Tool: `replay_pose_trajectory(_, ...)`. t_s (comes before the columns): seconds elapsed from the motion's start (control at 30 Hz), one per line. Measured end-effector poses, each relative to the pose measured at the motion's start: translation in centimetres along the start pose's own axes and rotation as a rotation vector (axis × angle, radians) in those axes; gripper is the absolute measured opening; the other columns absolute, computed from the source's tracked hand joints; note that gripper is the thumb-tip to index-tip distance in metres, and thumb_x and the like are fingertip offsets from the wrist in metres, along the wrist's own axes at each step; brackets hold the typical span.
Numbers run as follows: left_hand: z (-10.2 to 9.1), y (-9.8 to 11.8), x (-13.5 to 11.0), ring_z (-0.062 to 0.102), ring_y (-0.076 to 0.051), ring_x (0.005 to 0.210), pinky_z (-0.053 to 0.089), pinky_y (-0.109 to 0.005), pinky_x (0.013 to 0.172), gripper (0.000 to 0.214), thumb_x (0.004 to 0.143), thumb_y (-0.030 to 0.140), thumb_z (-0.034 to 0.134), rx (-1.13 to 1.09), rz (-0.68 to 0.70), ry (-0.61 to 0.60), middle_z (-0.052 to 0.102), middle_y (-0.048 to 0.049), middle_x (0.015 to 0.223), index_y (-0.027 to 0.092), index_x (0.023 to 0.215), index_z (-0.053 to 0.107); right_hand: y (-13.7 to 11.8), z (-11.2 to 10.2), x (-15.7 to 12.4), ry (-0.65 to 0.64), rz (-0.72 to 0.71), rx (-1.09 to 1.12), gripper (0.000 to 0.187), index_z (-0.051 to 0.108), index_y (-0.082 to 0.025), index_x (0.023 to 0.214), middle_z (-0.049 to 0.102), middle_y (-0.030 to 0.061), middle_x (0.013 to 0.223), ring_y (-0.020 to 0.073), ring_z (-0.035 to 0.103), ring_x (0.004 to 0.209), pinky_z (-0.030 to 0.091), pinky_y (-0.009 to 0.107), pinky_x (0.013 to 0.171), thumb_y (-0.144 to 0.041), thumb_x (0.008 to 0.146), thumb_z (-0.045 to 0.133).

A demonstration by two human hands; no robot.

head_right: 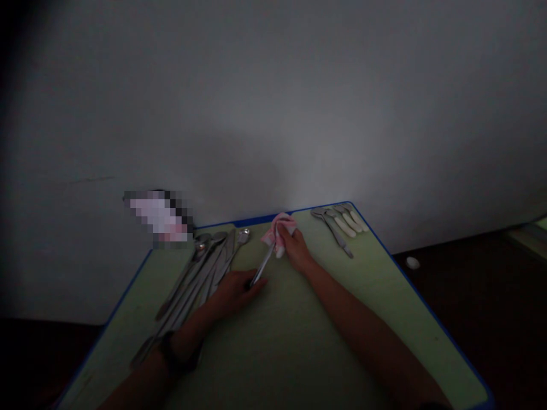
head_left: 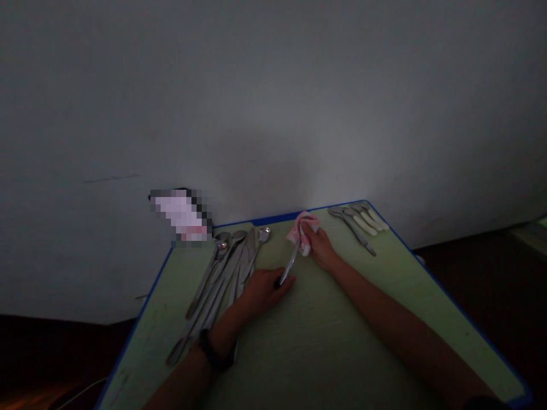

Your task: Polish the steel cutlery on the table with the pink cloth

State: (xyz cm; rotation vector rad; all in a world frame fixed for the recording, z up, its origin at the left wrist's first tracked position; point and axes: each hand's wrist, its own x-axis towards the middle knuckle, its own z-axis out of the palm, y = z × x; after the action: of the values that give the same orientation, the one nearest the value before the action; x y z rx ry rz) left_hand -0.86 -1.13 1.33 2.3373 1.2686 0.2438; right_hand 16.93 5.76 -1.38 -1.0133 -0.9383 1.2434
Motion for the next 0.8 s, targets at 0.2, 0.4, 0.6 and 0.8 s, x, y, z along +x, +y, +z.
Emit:
replay_pose_trajectory(0.2, 0.00, 0.03, 0.03, 0.049, -0.011, 0.056, 0.032, -0.021, 0.054, 0.038, 0.089, 0.046, 0.034, 0.000, -0.017, 0.002, 0.055, 0.0005, 0.061, 0.018, 0.073, 0.054, 0.01, 0.10, 0.00, 0.012, -0.006, 0.010, 0.044, 0.061, -0.016, 0.084, 0.058, -0.0003, 0.062, 0.0136, 0.051, 0.059, 0.038, 0.027, 0.057, -0.057, 0.068, 0.058)
replay_pose_trajectory(0.4, 0.08, -0.05, 0.02, 0.050, -0.011, 0.056, 0.032, -0.022, 0.054, 0.040, 0.089, 0.046, 0.033, 0.006, -0.013, 0.004, 0.056, 0.0000, 0.062, 0.017, 0.073, 0.055, -0.20, 0.31, 0.00, -0.016, 0.006, 0.063, 0.039, 0.060, -0.017, 0.084, 0.057, -0.0008, 0.065, 0.0125, 0.050, 0.059, 0.038, 0.025, 0.056, -0.053, 0.069, 0.059)
replay_pose_trajectory(0.6, 0.08, -0.14, 0.07, 0.049, -0.011, 0.055, 0.030, -0.021, 0.053, 0.039, 0.089, 0.046, 0.033, 0.007, -0.016, 0.006, 0.055, 0.0006, 0.060, 0.017, 0.071, 0.053, -0.36, 0.39, -0.04, -0.025, 0.025, 0.106, 0.037, 0.059, -0.018, 0.084, 0.055, -0.0023, 0.062, 0.0108, 0.047, 0.054, 0.037, 0.025, 0.054, -0.052, 0.068, 0.061)
replay_pose_trajectory(0.8, 0.01, -0.09, 0.03, 0.049, -0.011, 0.055, 0.030, -0.021, 0.053, 0.039, 0.089, 0.046, 0.033, -0.003, -0.021, -0.002, 0.055, 0.0006, 0.060, 0.017, 0.073, 0.054, -0.07, 0.34, 0.04, -0.023, 0.023, 0.093, 0.038, 0.059, -0.017, 0.085, 0.055, -0.0015, 0.060, 0.0112, 0.046, 0.053, 0.036, 0.025, 0.052, -0.052, 0.070, 0.060)
